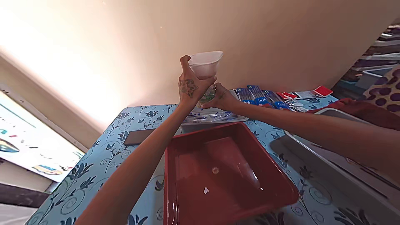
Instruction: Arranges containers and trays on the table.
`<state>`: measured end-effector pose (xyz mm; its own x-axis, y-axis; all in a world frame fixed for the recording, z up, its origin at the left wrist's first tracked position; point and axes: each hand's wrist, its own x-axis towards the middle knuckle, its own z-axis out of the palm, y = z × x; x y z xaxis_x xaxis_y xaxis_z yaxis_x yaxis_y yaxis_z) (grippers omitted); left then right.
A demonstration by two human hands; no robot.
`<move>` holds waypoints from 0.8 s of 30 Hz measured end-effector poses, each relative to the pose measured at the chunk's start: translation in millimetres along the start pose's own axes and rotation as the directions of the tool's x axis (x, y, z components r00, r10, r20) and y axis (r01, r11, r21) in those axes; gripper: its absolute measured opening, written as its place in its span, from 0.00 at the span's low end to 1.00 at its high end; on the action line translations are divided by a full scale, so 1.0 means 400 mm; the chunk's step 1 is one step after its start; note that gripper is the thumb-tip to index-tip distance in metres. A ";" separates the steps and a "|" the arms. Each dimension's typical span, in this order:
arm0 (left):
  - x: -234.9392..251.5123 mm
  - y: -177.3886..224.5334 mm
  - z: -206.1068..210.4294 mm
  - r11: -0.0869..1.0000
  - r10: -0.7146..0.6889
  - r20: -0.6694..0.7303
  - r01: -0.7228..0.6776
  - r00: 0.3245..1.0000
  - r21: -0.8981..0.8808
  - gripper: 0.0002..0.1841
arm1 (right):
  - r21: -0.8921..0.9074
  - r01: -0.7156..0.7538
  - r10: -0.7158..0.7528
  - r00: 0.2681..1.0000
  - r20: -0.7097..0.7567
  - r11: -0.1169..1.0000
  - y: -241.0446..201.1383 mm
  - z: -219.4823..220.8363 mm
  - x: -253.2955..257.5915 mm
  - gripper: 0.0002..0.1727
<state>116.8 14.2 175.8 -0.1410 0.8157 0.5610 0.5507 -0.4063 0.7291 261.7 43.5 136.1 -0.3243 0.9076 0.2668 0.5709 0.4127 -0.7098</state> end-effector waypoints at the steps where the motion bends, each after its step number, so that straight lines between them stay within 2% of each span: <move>1: -0.024 0.014 -0.017 1.000 0.001 -0.010 -0.001 1.000 0.003 0.52 | -0.016 -0.010 0.010 1.000 0.006 1.000 -0.024 -0.001 -0.032 0.50; 8: -0.222 0.043 -0.107 0.999 0.032 -0.036 -0.031 0.999 0.028 0.51 | 0.023 -0.015 0.014 0.999 0.050 1.000 -0.108 0.058 -0.240 0.48; 12: -0.358 0.004 -0.128 1.000 0.004 -0.023 -0.004 1.000 -0.012 0.51 | 0.163 0.070 -0.081 0.995 0.058 0.984 -0.057 0.144 -0.340 0.47; 14: -0.424 -0.030 -0.135 0.999 0.032 -0.014 -0.033 0.999 -0.036 0.50 | 0.182 0.118 -0.130 0.990 0.053 0.976 -0.028 0.186 -0.379 0.47; 20: -0.543 -0.113 -0.152 0.997 -0.072 0.076 0.069 0.994 0.046 0.52 | 0.075 -0.001 -0.013 0.982 0.188 0.997 0.006 0.277 -0.420 0.45; 24: -0.550 -0.147 -0.142 0.994 -0.034 0.080 0.026 0.996 0.108 0.55 | 0.130 0.070 -0.092 0.981 0.171 0.989 0.052 0.321 -0.415 0.44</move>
<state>68.5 -164.7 31.8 -0.0940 0.8593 0.5027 0.6323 -0.3385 0.6968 230.8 -108.7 -6.7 -0.4994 0.8392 0.2152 0.4437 0.4611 -0.7684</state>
